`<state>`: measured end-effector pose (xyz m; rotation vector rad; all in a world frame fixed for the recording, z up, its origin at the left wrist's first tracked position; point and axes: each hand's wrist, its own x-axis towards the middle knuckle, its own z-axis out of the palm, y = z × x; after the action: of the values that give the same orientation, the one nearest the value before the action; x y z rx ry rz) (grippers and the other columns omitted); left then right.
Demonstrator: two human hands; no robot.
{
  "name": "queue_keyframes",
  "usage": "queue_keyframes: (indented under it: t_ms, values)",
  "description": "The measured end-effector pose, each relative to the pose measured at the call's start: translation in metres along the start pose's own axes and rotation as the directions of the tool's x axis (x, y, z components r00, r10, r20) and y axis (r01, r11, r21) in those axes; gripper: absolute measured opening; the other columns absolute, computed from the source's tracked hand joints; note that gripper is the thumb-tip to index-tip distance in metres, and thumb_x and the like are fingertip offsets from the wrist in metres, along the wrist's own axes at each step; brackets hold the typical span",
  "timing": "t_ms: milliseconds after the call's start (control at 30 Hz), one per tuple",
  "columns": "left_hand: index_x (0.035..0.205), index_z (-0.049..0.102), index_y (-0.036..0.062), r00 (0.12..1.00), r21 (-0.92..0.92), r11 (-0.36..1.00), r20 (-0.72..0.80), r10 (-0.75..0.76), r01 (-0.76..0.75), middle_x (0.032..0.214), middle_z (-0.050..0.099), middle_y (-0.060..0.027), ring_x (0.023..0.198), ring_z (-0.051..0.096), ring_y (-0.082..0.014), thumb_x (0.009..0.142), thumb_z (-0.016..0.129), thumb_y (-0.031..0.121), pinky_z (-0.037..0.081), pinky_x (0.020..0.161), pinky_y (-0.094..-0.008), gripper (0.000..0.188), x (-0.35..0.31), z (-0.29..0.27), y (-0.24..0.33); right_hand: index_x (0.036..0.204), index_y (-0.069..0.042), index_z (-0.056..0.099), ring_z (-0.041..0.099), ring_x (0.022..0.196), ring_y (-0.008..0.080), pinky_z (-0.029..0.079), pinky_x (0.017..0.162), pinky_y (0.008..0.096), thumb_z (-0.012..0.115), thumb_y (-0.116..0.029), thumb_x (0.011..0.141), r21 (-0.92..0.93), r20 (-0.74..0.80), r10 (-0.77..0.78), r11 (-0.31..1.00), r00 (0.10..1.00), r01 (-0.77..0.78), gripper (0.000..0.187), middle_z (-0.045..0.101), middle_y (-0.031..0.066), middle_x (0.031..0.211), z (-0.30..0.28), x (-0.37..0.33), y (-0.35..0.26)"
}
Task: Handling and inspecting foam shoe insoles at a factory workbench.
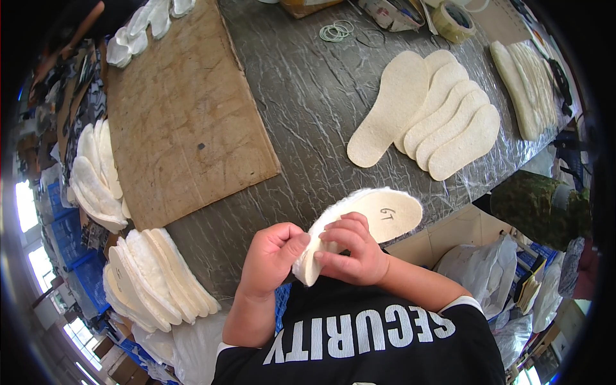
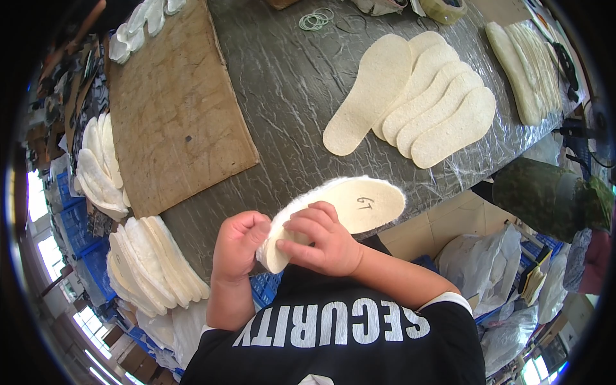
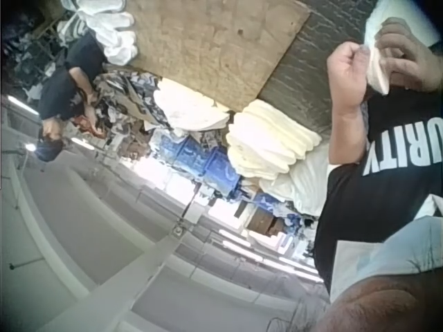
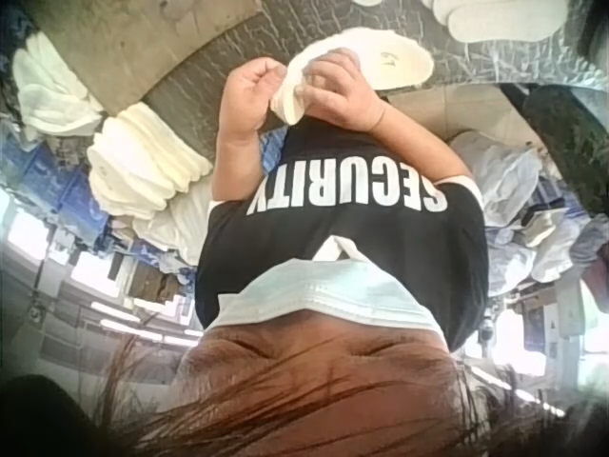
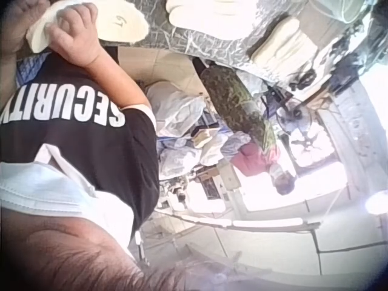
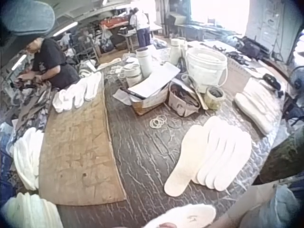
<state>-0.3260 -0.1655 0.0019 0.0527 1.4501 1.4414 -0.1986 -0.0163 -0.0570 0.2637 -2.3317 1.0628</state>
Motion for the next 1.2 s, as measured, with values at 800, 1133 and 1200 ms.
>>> queue_keyframes:
  t_ms: [800, 1133, 1200]
  values:
    - [0.084, 0.066, 0.0075, 0.571, 0.685, 0.209, 0.355, 0.74, -0.698, 0.094, 0.061, -0.0065, 0.088, 0.052, -0.0261, 0.071, 0.077, 0.006, 0.044, 0.076, -0.0353, 0.017, -0.032, 0.02, 0.091, 0.126, -0.006, 0.048, 0.055, 0.108, 0.0159, 0.044, 0.096, 0.0326, 0.087, -0.02, 0.071, 0.759, 0.619, 0.321, -0.48, 0.717, -0.44, 0.069, 0.058, 0.0056, 0.116, -0.024, 0.052, -0.025]
    - [0.08, 0.061, 0.0025, 0.651, 0.758, 0.318, 0.18, 0.738, -0.57, 0.082, 0.055, -0.0056, 0.079, 0.053, -0.0181, 0.077, 0.081, 0.025, 0.043, 0.069, -0.0284, 0.03, -0.043, 0.03, 0.077, 0.128, -0.006, 0.046, 0.054, 0.108, 0.0157, 0.044, 0.096, 0.0329, 0.085, -0.019, 0.074, 0.775, 0.59, 0.367, -0.507, 0.719, -0.377, 0.068, 0.056, 0.0054, 0.116, -0.029, 0.051, -0.036]
    - [0.079, 0.059, 0.0015, 0.711, 0.718, 0.457, 0.074, 0.7, -0.525, 0.08, 0.054, -0.0041, 0.074, 0.051, -0.0144, 0.08, 0.079, 0.023, 0.041, 0.067, -0.0257, 0.029, -0.046, 0.037, 0.068, 0.129, -0.006, 0.045, 0.052, 0.108, 0.0151, 0.044, 0.097, 0.0324, 0.084, -0.017, 0.074, 0.844, 0.521, 0.499, -0.422, 0.693, -0.33, 0.068, 0.055, 0.0042, 0.115, -0.028, 0.051, -0.038]
